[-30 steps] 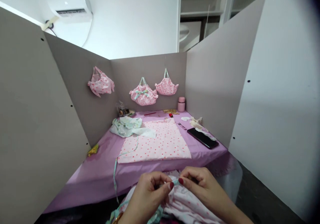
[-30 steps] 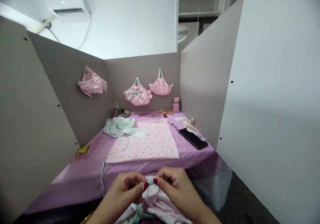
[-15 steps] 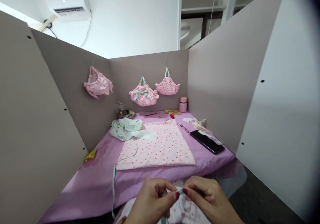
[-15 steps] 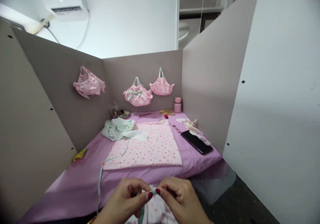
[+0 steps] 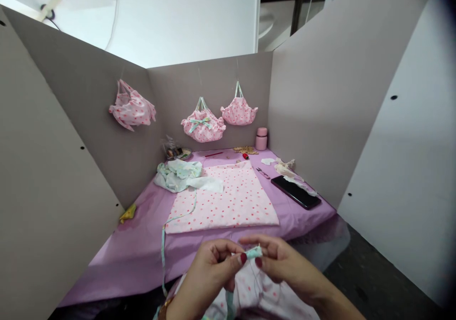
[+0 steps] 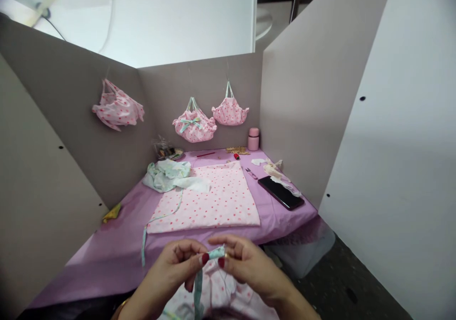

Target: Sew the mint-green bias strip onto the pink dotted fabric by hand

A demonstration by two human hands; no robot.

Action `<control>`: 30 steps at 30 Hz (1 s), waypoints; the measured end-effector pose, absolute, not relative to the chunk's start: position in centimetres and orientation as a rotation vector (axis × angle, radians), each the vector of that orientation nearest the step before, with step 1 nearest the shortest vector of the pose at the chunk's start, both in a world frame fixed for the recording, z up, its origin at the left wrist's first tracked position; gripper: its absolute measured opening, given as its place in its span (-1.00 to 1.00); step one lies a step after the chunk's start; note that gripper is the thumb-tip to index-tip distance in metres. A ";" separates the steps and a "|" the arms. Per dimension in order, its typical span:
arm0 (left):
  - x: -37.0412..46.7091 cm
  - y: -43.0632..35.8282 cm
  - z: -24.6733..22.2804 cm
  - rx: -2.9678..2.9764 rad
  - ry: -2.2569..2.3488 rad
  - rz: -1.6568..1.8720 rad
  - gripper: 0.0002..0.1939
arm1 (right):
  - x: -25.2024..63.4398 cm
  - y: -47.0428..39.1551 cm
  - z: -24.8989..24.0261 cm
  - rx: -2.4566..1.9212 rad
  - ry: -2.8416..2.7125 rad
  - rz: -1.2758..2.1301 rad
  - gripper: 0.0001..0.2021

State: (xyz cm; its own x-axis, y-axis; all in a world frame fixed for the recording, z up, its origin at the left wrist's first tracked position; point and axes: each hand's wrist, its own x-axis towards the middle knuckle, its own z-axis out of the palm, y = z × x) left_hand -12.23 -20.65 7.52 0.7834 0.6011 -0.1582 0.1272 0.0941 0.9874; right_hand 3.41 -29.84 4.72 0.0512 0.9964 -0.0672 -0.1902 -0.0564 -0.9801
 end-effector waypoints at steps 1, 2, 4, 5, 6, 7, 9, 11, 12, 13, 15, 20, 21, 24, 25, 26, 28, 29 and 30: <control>-12.2 -20.6 7.6 1.443 0.625 0.393 -0.55 | 3.4 -29.8 4.5 -1.120 -1.042 1.348 -0.67; -12.3 -20.6 7.6 1.429 0.625 0.394 -0.55 | 3.4 -29.8 4.4 -1.120 -1.065 1.361 -0.68; -12.4 -20.5 7.6 1.405 0.631 0.387 -0.54 | 3.5 -29.8 4.3 -1.157 -1.044 1.296 -0.65; -12.4 -20.5 7.4 1.396 0.635 0.382 -0.54 | 3.7 -29.8 4.3 -1.182 -1.023 1.251 -0.64; -12.5 -20.5 7.3 1.390 0.641 0.380 -0.54 | 3.9 -29.7 4.4 -1.212 -1.022 1.209 -0.63; -12.6 -20.5 7.1 1.387 0.649 0.378 -0.54 | 4.1 -29.7 4.4 -1.253 -1.040 1.159 -0.63; -12.7 -20.4 6.7 1.395 0.656 0.382 -0.54 | 4.5 -29.7 4.6 -1.389 -1.090 0.975 -0.64; -12.8 -20.3 6.2 1.408 0.660 0.394 -0.55 | 4.6 -29.7 4.7 -1.527 -1.083 0.758 -0.67; -12.8 -20.3 6.0 1.417 0.661 0.401 -0.56 | 4.5 -29.7 4.8 -1.561 -1.071 0.704 -0.67; -12.8 -20.2 5.9 1.430 0.660 0.407 -0.56 | 4.2 -29.8 4.9 -1.566 -1.078 0.712 -0.65; -12.8 -20.2 5.7 1.472 0.659 0.413 -0.57 | 3.3 -29.9 5.1 -1.525 -1.163 0.838 -0.63; -13.0 -20.2 5.4 1.527 0.646 0.403 -0.55 | 1.2 -29.8 5.8 -1.560 -1.393 0.692 -0.61; -13.1 -20.2 5.4 1.520 0.641 0.403 -0.54 | 1.1 -29.8 5.9 -1.572 -1.412 0.645 -0.61; -13.5 -20.0 5.3 1.531 0.616 0.394 -0.58 | 1.4 -29.9 6.0 -1.594 -1.399 0.593 -0.65; -13.6 -19.9 5.2 1.546 0.611 0.391 -0.60 | 1.6 -29.9 6.0 -1.600 -1.376 0.582 -0.66; -13.7 -19.7 5.2 1.566 0.610 0.386 -0.62 | 2.0 -30.0 6.0 -1.604 -1.351 0.570 -0.67; -13.9 -19.3 5.0 1.611 0.617 0.362 -0.65 | 2.8 -30.2 5.9 -1.620 -1.293 0.533 -0.68; -14.0 -19.0 4.9 1.639 0.621 0.344 -0.66 | 3.2 -30.2 5.9 -1.633 -1.270 0.508 -0.68; -14.1 -18.7 4.8 1.673 0.625 0.322 -0.67 | 3.7 -30.3 5.8 -1.648 -1.246 0.476 -0.69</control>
State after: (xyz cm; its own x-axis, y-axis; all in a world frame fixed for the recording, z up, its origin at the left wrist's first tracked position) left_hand -14.08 -18.70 4.83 0.8137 0.5663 -0.1311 0.2222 -0.0946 0.9704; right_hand 3.70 -30.33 5.81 0.3979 0.8867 0.2356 0.5038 0.0035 -0.8638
